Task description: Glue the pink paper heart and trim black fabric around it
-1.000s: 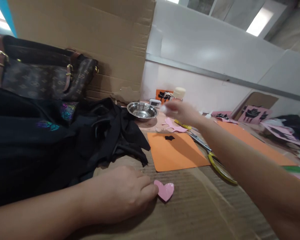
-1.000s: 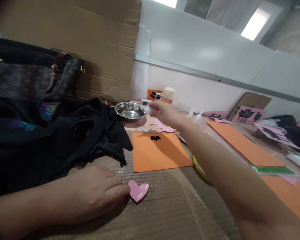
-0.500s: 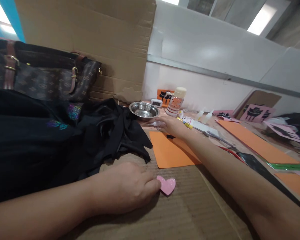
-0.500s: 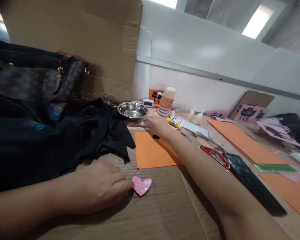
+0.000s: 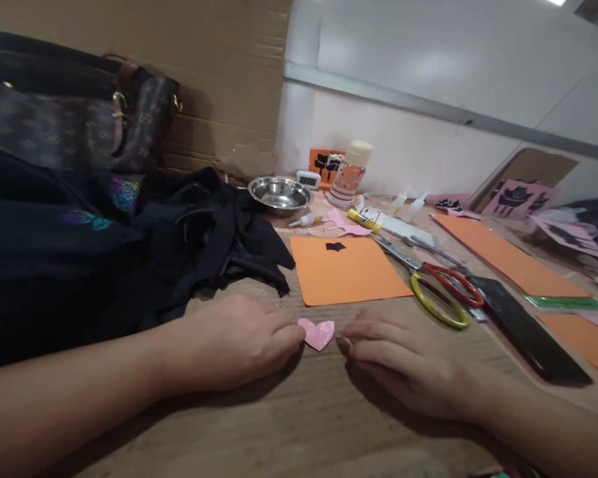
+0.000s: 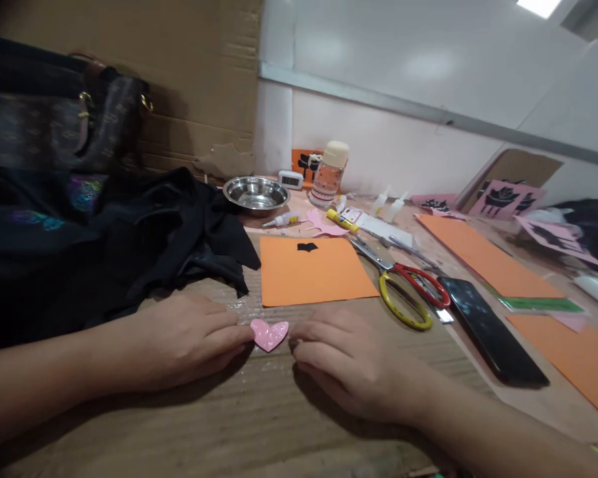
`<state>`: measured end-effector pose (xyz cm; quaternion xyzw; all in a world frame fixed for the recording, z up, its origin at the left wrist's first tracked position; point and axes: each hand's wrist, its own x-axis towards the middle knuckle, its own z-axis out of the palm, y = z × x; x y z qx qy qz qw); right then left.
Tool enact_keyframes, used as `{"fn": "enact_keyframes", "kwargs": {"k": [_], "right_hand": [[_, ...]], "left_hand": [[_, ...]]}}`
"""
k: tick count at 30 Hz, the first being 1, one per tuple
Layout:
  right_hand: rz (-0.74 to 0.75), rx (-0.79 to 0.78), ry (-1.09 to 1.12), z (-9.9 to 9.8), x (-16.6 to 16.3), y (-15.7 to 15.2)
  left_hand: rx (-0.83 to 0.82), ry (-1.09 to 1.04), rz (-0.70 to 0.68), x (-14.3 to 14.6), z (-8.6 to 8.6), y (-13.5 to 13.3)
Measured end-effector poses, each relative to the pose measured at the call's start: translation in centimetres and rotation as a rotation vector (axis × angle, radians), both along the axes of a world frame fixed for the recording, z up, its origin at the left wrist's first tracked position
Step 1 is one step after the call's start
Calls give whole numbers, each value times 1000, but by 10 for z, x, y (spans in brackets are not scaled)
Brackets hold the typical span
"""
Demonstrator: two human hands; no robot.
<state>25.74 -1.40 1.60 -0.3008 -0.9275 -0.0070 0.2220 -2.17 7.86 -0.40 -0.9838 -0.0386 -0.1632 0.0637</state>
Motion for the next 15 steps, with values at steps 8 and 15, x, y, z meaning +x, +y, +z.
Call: {"fn": "enact_keyframes", "kwargs": {"k": [8, 15], "right_hand": [[54, -60, -53, -5, 0, 2], [41, -136, -84, -2, -6, 4]], "left_hand": [[-15, 44, 4, -1, 1, 1], [-16, 35, -6, -3, 1, 2]]}}
